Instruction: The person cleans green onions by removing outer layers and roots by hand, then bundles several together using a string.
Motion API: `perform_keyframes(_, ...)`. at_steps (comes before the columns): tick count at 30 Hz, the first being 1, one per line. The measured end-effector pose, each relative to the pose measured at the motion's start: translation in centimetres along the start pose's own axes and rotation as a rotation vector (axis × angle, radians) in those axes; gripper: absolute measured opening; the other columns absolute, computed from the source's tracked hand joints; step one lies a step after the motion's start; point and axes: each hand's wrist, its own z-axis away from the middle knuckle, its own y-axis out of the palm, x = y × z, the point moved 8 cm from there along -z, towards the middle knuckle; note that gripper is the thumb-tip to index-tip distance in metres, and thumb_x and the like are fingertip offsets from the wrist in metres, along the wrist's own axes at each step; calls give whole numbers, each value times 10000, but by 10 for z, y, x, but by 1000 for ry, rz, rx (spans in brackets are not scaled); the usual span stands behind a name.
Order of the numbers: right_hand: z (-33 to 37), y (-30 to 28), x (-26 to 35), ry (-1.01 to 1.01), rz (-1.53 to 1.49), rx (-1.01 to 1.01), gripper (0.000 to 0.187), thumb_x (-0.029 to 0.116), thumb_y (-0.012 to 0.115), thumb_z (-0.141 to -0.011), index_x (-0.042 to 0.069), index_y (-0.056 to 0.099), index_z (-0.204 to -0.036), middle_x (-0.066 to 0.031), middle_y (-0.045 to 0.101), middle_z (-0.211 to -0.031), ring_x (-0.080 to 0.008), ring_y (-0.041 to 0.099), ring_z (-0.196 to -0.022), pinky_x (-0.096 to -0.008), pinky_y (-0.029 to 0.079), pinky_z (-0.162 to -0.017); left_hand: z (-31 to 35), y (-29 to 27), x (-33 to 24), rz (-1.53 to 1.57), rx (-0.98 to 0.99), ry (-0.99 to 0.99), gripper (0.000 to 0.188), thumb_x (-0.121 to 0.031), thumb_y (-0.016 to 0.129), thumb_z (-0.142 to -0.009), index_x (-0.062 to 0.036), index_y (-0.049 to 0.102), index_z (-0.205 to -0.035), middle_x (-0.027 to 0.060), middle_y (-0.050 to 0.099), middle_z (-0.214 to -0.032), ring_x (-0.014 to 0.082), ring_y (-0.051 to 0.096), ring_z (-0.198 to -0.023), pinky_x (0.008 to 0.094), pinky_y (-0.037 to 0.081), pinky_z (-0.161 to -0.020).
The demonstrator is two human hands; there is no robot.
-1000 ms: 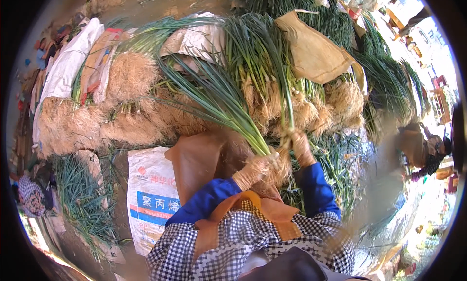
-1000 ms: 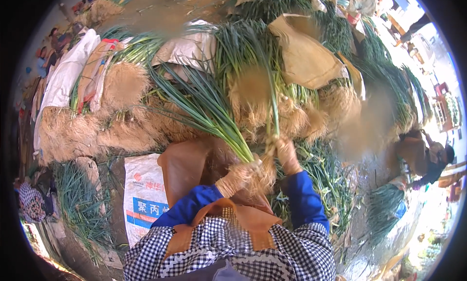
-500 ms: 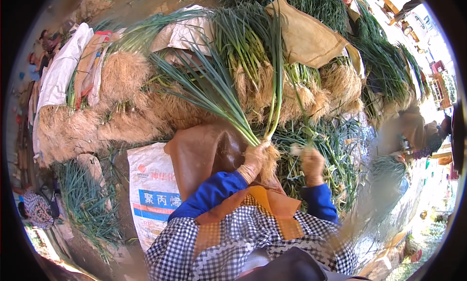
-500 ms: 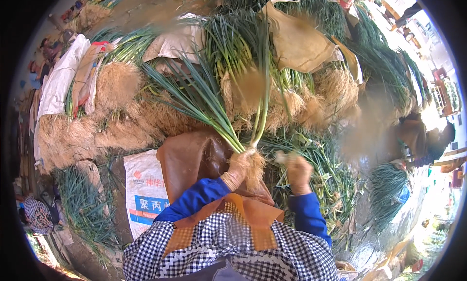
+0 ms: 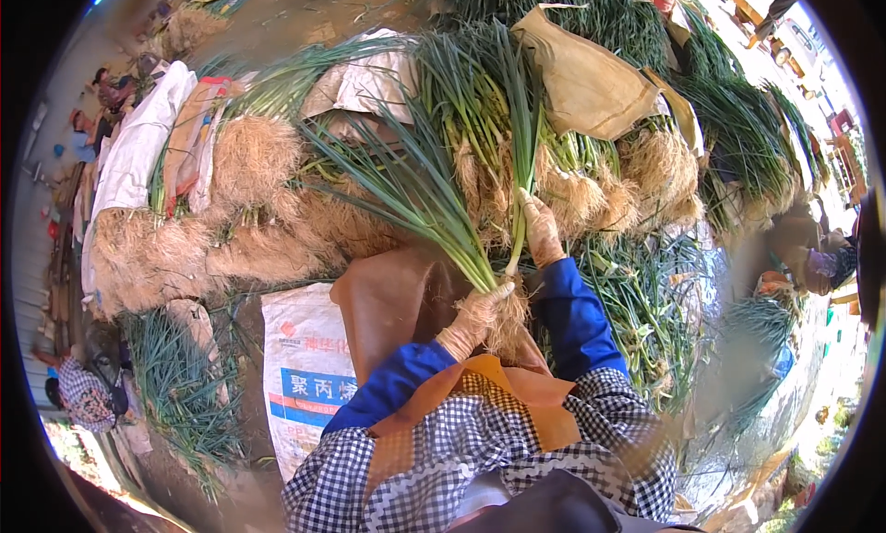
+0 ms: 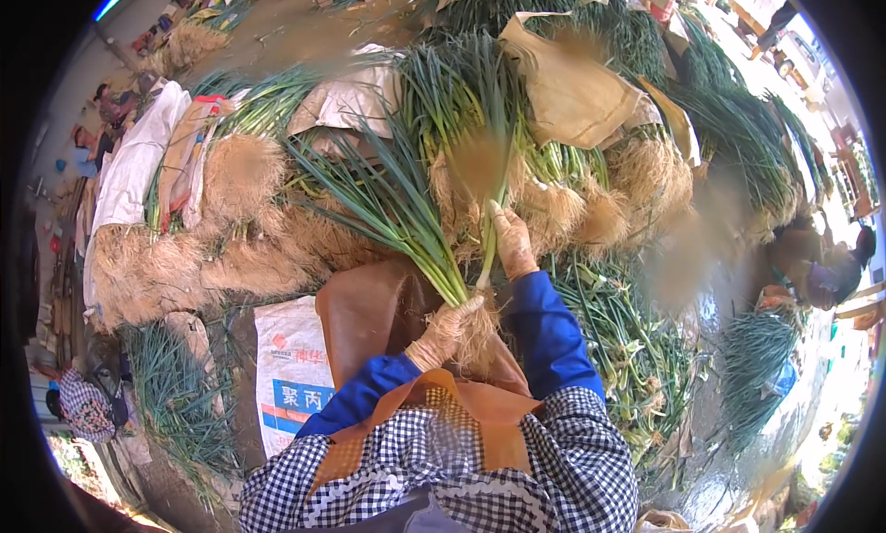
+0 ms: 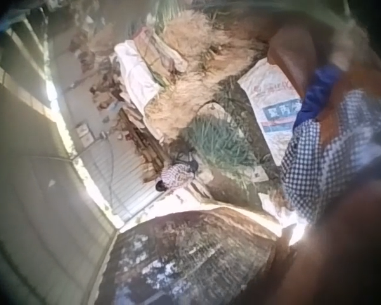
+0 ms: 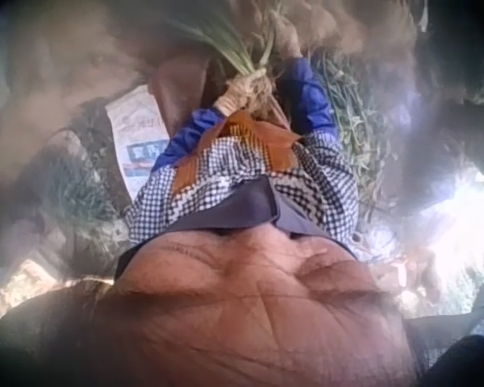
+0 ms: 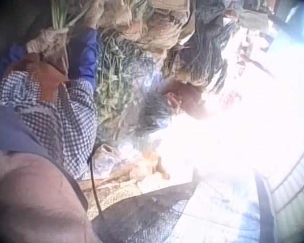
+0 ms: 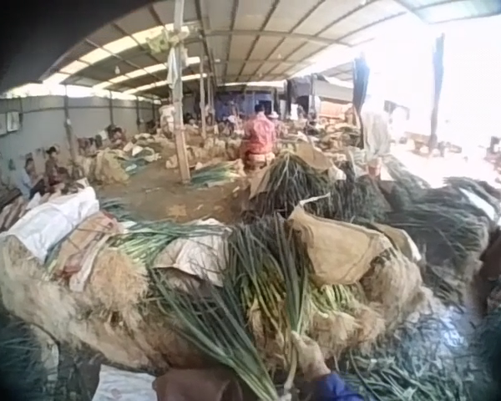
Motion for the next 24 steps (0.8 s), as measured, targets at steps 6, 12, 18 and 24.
perform_keyframes(6,29,0,-27,-75,41,-364,408,390,403,-934,39,604,-879,6,539,-608,-100,478,-503,-249,390,-448,-19,-33,14,-33,-229,69,136,-129,641,-815,-45,597,-913,13,582,-750,103,543,-582,237,441,-487)
perform_keyframes(12,148,-45,-24,-363,1114,69,250,218,537,-881,48,623,-719,-66,573,-559,-134,541,-475,-269,425,-454,-24,-39,2,257,-183,117,117,-105,569,-849,-9,557,-915,34,555,-702,133,549,-579,236,471,-533)
perform_keyframes(18,134,-165,1,368,1802,-31,493,491,557,-808,41,599,-1004,-187,636,-892,-290,625,-859,-368,488,-749,-5,-19,-10,485,160,-143,209,-221,526,-879,-32,525,-969,39,523,-687,143,514,-556,271,457,-506)
perform_keyframes(24,40,19,-25,253,201,194,350,366,475,-913,58,601,-1021,-51,633,-807,-130,551,-625,-231,435,-566,10,-6,-11,518,270,-198,221,-227,479,-905,-33,520,-1003,58,515,-706,153,496,-562,283,450,-498)
